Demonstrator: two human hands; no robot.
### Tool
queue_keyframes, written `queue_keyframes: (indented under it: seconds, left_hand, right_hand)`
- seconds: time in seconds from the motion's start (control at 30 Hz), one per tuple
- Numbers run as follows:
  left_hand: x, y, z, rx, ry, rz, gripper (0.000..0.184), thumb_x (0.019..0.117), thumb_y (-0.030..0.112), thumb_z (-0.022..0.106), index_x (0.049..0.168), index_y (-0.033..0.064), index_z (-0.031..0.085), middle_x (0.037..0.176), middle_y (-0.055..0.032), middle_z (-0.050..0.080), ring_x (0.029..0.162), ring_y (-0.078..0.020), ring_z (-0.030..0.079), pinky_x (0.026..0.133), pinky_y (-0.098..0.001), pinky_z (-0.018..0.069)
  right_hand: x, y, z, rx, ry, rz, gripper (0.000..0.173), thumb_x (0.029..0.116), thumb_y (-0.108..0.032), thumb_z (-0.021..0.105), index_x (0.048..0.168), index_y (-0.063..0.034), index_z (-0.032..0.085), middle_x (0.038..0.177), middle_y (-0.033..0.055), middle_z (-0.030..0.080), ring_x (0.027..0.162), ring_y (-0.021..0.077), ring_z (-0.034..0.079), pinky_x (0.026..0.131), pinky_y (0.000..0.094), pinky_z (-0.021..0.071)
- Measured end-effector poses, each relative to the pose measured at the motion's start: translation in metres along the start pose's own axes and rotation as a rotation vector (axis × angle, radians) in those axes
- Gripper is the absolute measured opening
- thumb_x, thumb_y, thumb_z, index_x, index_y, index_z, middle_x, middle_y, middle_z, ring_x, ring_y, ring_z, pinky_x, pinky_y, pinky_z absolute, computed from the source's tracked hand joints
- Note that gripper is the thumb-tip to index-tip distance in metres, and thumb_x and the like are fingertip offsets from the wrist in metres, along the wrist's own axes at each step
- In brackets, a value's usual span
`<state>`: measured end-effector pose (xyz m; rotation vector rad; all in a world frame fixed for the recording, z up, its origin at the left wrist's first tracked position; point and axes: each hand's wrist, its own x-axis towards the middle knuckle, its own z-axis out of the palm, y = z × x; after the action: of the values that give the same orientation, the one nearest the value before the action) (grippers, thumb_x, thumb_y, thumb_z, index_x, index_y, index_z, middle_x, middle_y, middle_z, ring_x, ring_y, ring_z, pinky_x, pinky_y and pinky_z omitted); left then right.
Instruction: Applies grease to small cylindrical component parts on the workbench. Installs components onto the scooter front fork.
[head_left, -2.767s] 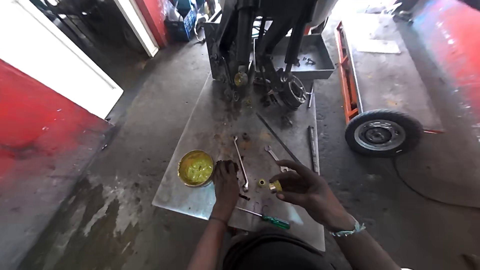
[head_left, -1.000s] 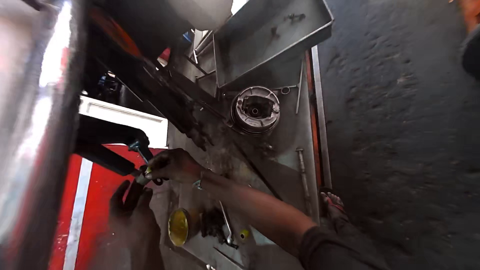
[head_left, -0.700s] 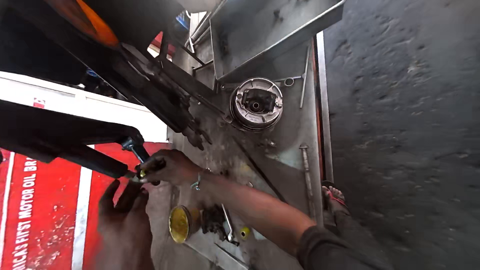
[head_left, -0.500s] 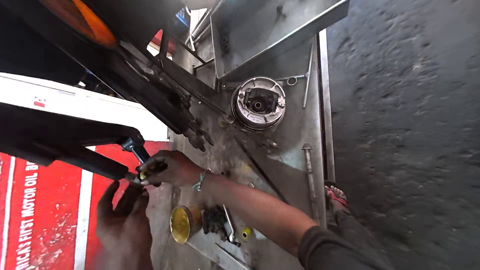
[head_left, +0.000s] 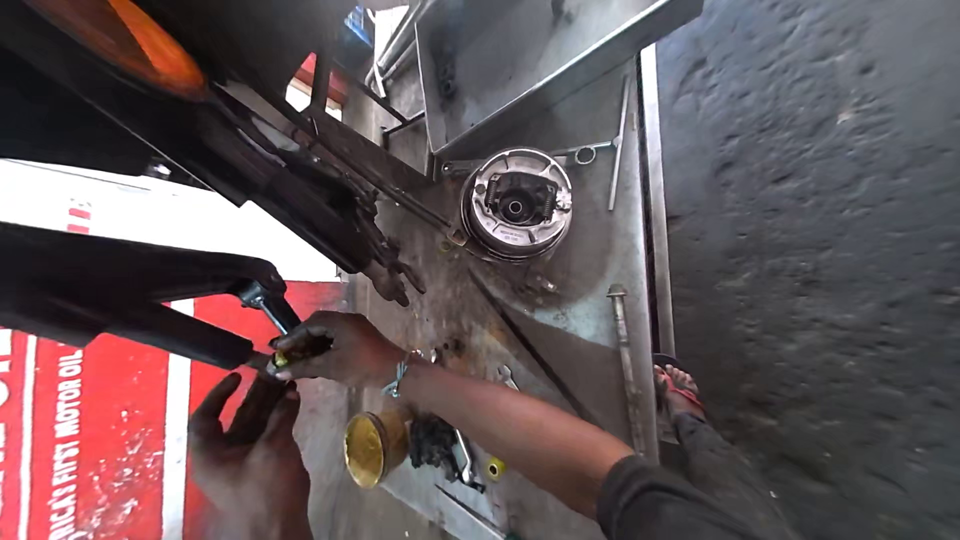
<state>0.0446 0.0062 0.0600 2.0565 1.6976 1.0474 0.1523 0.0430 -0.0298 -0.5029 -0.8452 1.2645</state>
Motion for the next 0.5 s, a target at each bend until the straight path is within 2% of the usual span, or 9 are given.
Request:
queue_keyframes:
  seconds: [0.07, 0.1, 0.17, 0.23, 0.33, 0.4, 0.5]
  left_hand:
    - [-0.002, 0.004, 0.001, -0.002, 0.005, -0.008, 0.062, 0.0787, -0.012, 0.065, 0.136, -0.0101, 0.041, 0.114, -0.0084, 0.065, 0.091, -0.0014, 0.069, 0.079, -0.0189, 0.0588]
    - [-0.002, 0.005, 0.001, 0.002, -0.004, -0.009, 0.062, 0.0791, -0.011, 0.064, 0.136, -0.0102, 0.039, 0.116, -0.0082, 0.065, 0.093, -0.0014, 0.069, 0.081, -0.0194, 0.0589]
    - [-0.003, 0.004, -0.001, 0.012, -0.017, -0.022, 0.064, 0.0795, -0.01, 0.063, 0.138, -0.0099, 0.037, 0.119, -0.0096, 0.063, 0.095, -0.0019, 0.067, 0.081, -0.0203, 0.0578]
    - [-0.003, 0.001, -0.001, 0.018, -0.023, -0.017, 0.066, 0.0784, -0.009, 0.061, 0.14, -0.0098, 0.035, 0.118, -0.0107, 0.062, 0.093, -0.0019, 0.067, 0.079, -0.0205, 0.0578]
    - [-0.003, -0.004, -0.003, 0.013, -0.049, -0.011, 0.07, 0.0757, -0.008, 0.057, 0.14, -0.0088, 0.031, 0.121, -0.0117, 0.064, 0.094, -0.0024, 0.068, 0.079, -0.0216, 0.0583]
    - [-0.005, -0.004, -0.003, 0.002, -0.064, 0.015, 0.073, 0.0714, -0.008, 0.057, 0.14, -0.0089, 0.031, 0.121, -0.0104, 0.065, 0.096, -0.0023, 0.069, 0.079, -0.0218, 0.0586]
    - [-0.006, -0.007, -0.005, -0.059, -0.105, 0.065, 0.074, 0.0685, -0.01, 0.055, 0.138, -0.0083, 0.03, 0.122, -0.0081, 0.066, 0.102, -0.005, 0.07, 0.085, -0.0254, 0.0603]
  right_hand:
    - [-0.015, -0.021, -0.002, -0.086, -0.001, -0.002, 0.032, 0.0921, -0.003, 0.072, 0.121, 0.0084, 0.068, 0.116, 0.0221, 0.068, 0.102, 0.0255, 0.067, 0.092, 0.036, 0.0537]
    - [-0.026, -0.044, -0.005, -0.136, -0.021, 0.066, 0.036, 0.0945, -0.001, 0.069, 0.129, 0.0087, 0.064, 0.123, 0.0238, 0.067, 0.11, 0.0285, 0.066, 0.097, 0.0372, 0.0507]
    - [-0.037, -0.058, -0.003, -0.256, -0.05, 0.123, 0.043, 0.0972, -0.001, 0.065, 0.14, 0.0044, 0.058, 0.13, 0.023, 0.065, 0.119, 0.0314, 0.064, 0.105, 0.0419, 0.0472]
    - [-0.036, -0.031, 0.011, -0.382, -0.003, 0.013, 0.046, 0.0935, -0.001, 0.067, 0.139, 0.0003, 0.06, 0.127, 0.0201, 0.068, 0.117, 0.0321, 0.065, 0.103, 0.0495, 0.048]
    - [-0.042, -0.018, 0.025, -0.44, -0.008, -0.004, 0.059, 0.0889, 0.004, 0.064, 0.147, -0.0021, 0.053, 0.149, 0.0149, 0.055, 0.141, 0.0291, 0.048, 0.116, 0.0525, 0.0337]
    - [-0.043, -0.017, 0.031, -0.412, 0.037, -0.013, 0.06, 0.0861, 0.007, 0.065, 0.145, -0.0017, 0.055, 0.149, 0.0138, 0.054, 0.142, 0.0288, 0.046, 0.115, 0.0541, 0.0332]
    - [-0.045, -0.014, 0.035, -0.406, 0.077, -0.056, 0.061, 0.083, 0.008, 0.067, 0.143, -0.0004, 0.057, 0.147, 0.0147, 0.056, 0.141, 0.0293, 0.048, 0.115, 0.0538, 0.0345]
